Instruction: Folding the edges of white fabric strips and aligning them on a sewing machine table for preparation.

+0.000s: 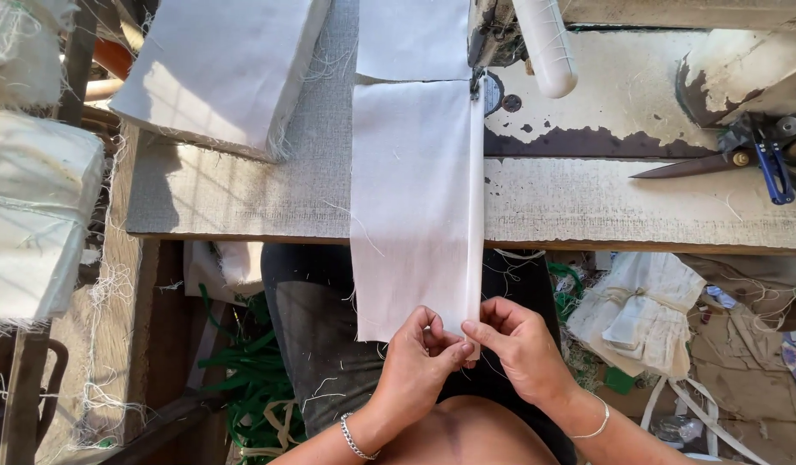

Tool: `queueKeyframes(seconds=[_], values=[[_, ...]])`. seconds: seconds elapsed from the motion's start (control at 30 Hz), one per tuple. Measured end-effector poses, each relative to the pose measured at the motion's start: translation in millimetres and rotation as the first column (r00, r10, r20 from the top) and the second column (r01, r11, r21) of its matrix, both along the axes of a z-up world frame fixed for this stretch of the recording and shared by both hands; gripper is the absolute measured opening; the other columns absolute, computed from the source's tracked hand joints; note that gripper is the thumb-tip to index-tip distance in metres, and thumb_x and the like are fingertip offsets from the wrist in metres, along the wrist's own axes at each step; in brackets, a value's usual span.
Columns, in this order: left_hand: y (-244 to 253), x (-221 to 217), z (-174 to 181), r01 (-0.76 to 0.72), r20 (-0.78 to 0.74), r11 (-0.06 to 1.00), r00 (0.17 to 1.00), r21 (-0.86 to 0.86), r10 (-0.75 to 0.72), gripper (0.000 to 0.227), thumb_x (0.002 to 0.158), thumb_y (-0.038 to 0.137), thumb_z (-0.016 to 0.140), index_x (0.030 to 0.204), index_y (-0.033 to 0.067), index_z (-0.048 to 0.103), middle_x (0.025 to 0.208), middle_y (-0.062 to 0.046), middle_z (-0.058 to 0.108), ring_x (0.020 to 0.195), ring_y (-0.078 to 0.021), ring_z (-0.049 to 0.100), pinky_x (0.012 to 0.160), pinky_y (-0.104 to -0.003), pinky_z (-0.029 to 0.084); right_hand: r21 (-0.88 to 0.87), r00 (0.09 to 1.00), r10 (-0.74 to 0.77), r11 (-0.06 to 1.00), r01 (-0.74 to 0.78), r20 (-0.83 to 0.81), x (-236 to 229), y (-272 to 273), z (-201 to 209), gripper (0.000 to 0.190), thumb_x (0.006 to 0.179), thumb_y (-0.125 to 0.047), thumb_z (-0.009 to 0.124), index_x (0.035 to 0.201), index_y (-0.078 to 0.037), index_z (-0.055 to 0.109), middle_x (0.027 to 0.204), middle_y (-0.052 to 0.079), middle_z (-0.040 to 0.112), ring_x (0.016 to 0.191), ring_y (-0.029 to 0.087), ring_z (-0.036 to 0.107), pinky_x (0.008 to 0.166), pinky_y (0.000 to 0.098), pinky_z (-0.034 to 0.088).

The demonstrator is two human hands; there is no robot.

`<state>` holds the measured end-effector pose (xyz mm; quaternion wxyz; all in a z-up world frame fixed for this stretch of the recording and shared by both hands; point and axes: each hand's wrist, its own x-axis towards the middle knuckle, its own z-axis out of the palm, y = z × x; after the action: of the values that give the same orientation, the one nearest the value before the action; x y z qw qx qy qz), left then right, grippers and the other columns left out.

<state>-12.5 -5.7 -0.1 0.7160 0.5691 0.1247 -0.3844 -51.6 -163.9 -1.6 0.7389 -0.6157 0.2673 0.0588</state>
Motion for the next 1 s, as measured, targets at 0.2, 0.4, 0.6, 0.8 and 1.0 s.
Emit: queueKeyframes(seconds=[0.2, 0.4, 0.6, 0.8, 1.0], values=[[2, 4, 22, 0.157, 0.084, 0.973, 0.981, 0.169, -0.173, 0.042, 0.090, -0.002, 0.072, 0.082, 0.0127, 0.033, 0.076, -0.011, 0.078, 0.066, -0.0190, 0.076, 0.065, -0.025, 0.056, 0.052, 0.989, 0.071, 0.997, -0.064, -0.131, 3, 0, 7, 0.015, 0.089, -0.001, 0.071, 0.078, 0.007, 0.068, 0.061, 0.016, 0.064, 0.052, 0.025, 0.064, 0.053, 0.0351, 0.055], [20, 2, 14, 0.605, -0.090, 0.776, 0.795, 0.179, -0.600, 0.031, 0.097, 0.022, 0.074, 0.079, 0.0115, 0.051, 0.070, -0.010, 0.075, 0.059, -0.0128, 0.071, 0.063, -0.022, 0.054, -0.094, 0.967, 0.132, 0.983, -0.156, -0.219, 4, -5, 3, 0.018, 0.089, -0.010, 0.077, 0.074, 0.000, 0.073, 0.060, 0.008, 0.066, 0.054, 0.016, 0.058, 0.057, 0.0275, 0.047], [12, -2, -2, -0.053, -0.533, 0.998, 0.846, -0.040, 0.024, 0.031, 0.087, 0.006, 0.078, 0.088, 0.0074, 0.047, 0.096, -0.023, 0.077, 0.072, -0.0229, 0.070, 0.060, -0.027, 0.055, -0.050, 0.966, 0.099, 0.992, -0.114, -0.238, 7, 4, 6, 0.014, 0.088, -0.005, 0.075, 0.078, 0.004, 0.076, 0.069, 0.009, 0.073, 0.062, 0.015, 0.060, 0.057, 0.0287, 0.049], [6, -6, 12, -0.023, -0.323, 0.986, 0.943, 0.163, 0.075, 0.022, 0.087, 0.010, 0.077, 0.085, 0.0029, 0.056, 0.080, -0.018, 0.076, 0.066, -0.0191, 0.066, 0.060, -0.025, 0.051, -0.217, 0.965, 0.151, 0.956, -0.197, -0.212, -4, 4, -3, 0.025, 0.089, -0.017, 0.077, 0.070, -0.005, 0.068, 0.065, 0.000, 0.065, 0.060, 0.009, 0.051, 0.056, 0.0267, 0.041], [7, -15, 9, -0.036, -0.185, 0.972, 0.979, 0.232, 0.080, 0.037, 0.085, 0.010, 0.083, 0.070, 0.0065, 0.049, 0.057, -0.011, 0.060, 0.056, -0.0168, 0.053, 0.063, -0.029, 0.045, -0.923, 0.609, 0.695, 0.262, 0.281, 0.382, -25, -13, -24, 0.026, 0.099, -0.012, 0.060, 0.125, -0.009, 0.064, 0.124, 0.012, 0.052, 0.107, 0.031, 0.053, 0.094, 0.0446, 0.045]])
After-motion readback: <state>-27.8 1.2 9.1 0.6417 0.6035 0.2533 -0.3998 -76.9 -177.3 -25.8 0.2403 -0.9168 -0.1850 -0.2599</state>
